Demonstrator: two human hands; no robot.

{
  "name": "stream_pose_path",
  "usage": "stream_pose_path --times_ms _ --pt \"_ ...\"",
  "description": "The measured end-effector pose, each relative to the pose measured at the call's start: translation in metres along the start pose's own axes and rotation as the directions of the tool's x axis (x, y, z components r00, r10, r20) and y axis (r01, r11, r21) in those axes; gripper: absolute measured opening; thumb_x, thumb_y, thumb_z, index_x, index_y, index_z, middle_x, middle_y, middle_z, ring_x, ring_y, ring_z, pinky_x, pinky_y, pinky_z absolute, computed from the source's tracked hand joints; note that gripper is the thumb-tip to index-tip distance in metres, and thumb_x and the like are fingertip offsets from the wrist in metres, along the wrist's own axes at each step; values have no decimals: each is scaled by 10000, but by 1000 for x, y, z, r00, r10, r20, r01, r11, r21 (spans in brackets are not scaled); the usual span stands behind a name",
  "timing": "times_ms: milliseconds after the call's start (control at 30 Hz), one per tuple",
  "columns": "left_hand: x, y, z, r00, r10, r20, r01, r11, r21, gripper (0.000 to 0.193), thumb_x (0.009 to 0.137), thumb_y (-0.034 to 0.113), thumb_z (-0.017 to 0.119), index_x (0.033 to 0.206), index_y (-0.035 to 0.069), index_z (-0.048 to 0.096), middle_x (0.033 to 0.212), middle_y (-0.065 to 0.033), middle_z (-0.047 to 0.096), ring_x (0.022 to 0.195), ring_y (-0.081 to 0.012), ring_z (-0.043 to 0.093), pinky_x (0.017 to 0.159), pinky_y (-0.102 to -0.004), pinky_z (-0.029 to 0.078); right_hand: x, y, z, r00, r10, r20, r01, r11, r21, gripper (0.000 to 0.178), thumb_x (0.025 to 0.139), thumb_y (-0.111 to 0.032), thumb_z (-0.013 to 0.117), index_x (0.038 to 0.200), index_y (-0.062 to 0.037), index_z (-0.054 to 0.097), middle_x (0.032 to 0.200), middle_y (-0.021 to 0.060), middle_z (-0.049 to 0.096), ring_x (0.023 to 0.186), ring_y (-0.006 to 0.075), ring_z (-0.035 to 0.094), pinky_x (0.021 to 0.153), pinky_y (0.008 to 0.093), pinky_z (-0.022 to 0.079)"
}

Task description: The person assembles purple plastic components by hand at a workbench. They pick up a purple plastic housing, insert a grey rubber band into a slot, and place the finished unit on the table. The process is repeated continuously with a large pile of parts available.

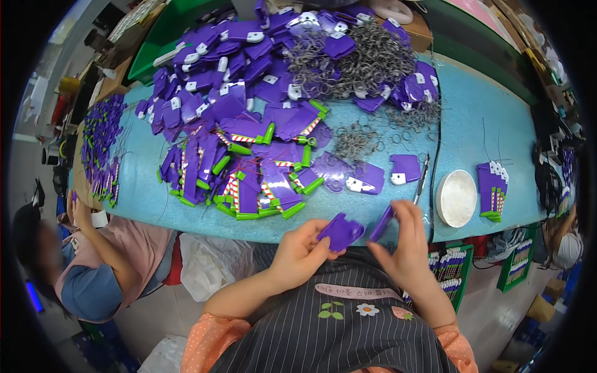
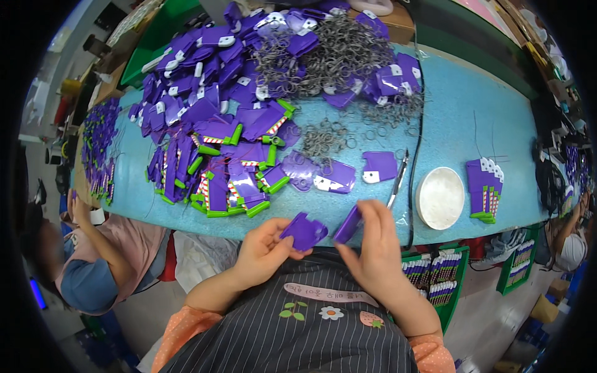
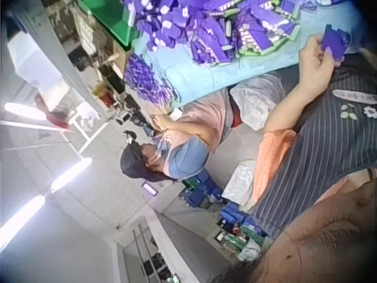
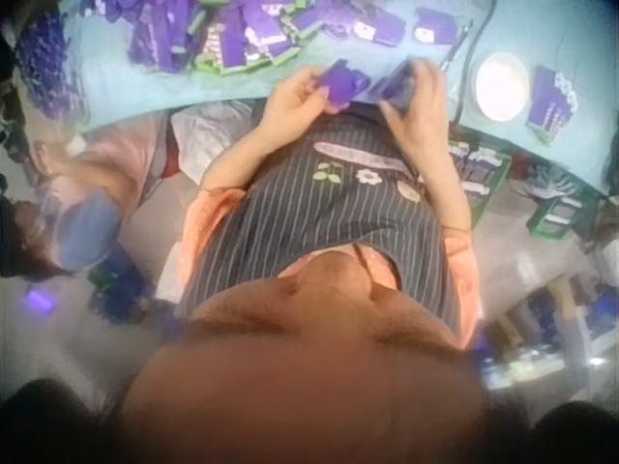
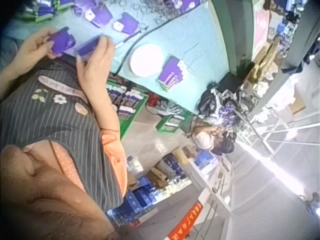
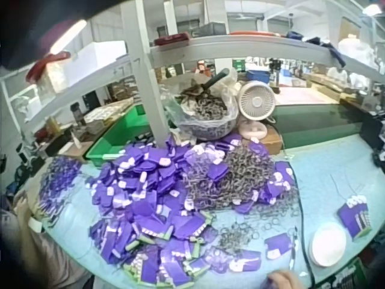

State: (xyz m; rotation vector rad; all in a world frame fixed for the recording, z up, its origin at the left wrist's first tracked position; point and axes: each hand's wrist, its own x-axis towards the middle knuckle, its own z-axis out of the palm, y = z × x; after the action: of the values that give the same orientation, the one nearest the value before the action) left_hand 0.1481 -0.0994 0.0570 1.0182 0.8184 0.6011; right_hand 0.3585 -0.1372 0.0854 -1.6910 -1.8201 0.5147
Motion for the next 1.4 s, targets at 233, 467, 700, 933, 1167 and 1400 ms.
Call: stream_pose_path --times_ms 233,467,700,933,1167,1400 --pt "-49 37 -30 969 -146 200 191 954 -231 280 966 153 419 1168 -39 394 1011 -197 608 884 -246 644 720 -304 540 69 -41 54 904 -420 82 426 902 -67 611 623 -114 757 1175 -25 511 1126 155 496 902 280 545 742 362 470" --pt "-42 26 -38 973 -8 -229 -77 930 -360 350 943 131 433 1253 -20 373 1107 -256 568 912 -306 636 771 -359 534 52 -29 25 957 -288 -26 280 900 334 242 771 29 606 1008 33 558 886 106 568 673 169 598 569 266 488" --pt "4 16 16 980 136 -142 -182 903 -390 373 989 224 355 1302 24 326 1232 -180 502 1098 -273 553 917 -399 468 -23 -18 15 830 269 489 -520 55 853 121 854 29 566 965 8 523 905 130 634 779 187 655 658 271 546" --pt "5 14 24 983 185 14 -160 883 -440 387 988 264 346 1293 29 303 1235 -252 488 1082 -326 562 896 -416 483 -34 -5 2 689 197 697 -723 125 679 108 850 -16 611 925 19 542 913 133 643 791 157 655 664 251 534" --pt "0 16 16 999 -18 46 36 901 -433 331 976 209 413 1236 8 367 1171 -175 551 993 -229 609 853 -336 498 -24 0 4 809 126 573 -586 241 774 348 862 -40 599 1191 39 513 1134 123 603 977 171 598 877 309 461" --pt "4 8 15 878 -320 356 419 873 -249 329 953 161 468 1239 4 426 1090 -153 597 921 -233 642 804 -319 523 57 -12 0 903 293 315 -416 408 812 331 922 -134 527 1201 45 533 1026 111 646 828 135 612 753 262 490"
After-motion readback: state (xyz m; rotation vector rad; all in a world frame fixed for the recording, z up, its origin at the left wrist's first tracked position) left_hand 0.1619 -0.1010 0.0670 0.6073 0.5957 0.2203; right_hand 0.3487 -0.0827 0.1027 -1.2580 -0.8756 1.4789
